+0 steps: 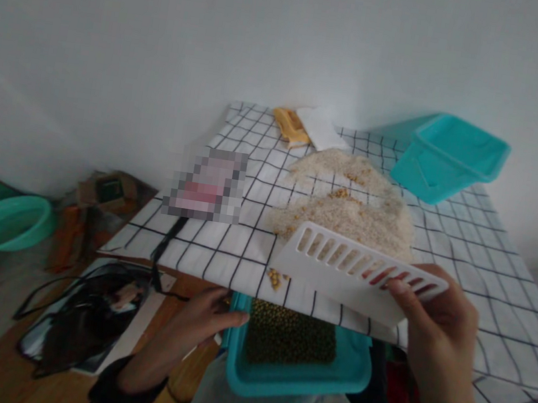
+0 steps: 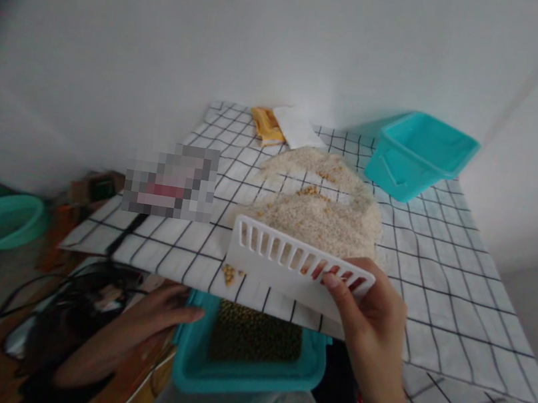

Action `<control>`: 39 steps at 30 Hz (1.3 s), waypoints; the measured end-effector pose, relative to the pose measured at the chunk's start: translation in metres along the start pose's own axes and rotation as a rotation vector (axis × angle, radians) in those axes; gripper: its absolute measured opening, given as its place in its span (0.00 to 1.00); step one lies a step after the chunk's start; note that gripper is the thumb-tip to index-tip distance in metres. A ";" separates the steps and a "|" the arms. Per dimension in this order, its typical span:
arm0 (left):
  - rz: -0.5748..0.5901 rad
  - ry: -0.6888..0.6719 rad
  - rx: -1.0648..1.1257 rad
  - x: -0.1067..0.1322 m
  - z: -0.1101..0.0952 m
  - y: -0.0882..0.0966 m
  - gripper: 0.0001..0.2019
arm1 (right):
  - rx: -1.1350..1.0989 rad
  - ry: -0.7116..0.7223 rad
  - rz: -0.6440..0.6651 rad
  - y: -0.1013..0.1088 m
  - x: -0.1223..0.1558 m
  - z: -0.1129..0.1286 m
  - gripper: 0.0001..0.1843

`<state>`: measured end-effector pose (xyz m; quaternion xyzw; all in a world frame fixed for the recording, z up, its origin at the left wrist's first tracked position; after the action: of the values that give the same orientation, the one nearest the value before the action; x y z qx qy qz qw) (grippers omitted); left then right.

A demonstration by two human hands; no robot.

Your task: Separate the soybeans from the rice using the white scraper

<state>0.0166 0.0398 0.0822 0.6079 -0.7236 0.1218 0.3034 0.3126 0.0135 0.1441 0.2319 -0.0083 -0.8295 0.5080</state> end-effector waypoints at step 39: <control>-0.001 -0.064 -0.070 0.001 -0.002 -0.011 0.11 | -0.084 -0.203 -0.134 0.031 0.009 -0.020 0.09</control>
<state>0.0272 0.0373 0.0822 0.6009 -0.7364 0.0766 0.3014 0.3433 -0.0052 0.1304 0.1254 -0.0095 -0.8805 0.4571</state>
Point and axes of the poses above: each hand's wrist, its own x-axis away from the middle knuckle, its own y-axis out of the back of the hand, z = x × y, the point moved 2 cm from there along -x, towards the middle knuckle, and after that the axes turned 4 degrees about -z, right-handed, at the moved point
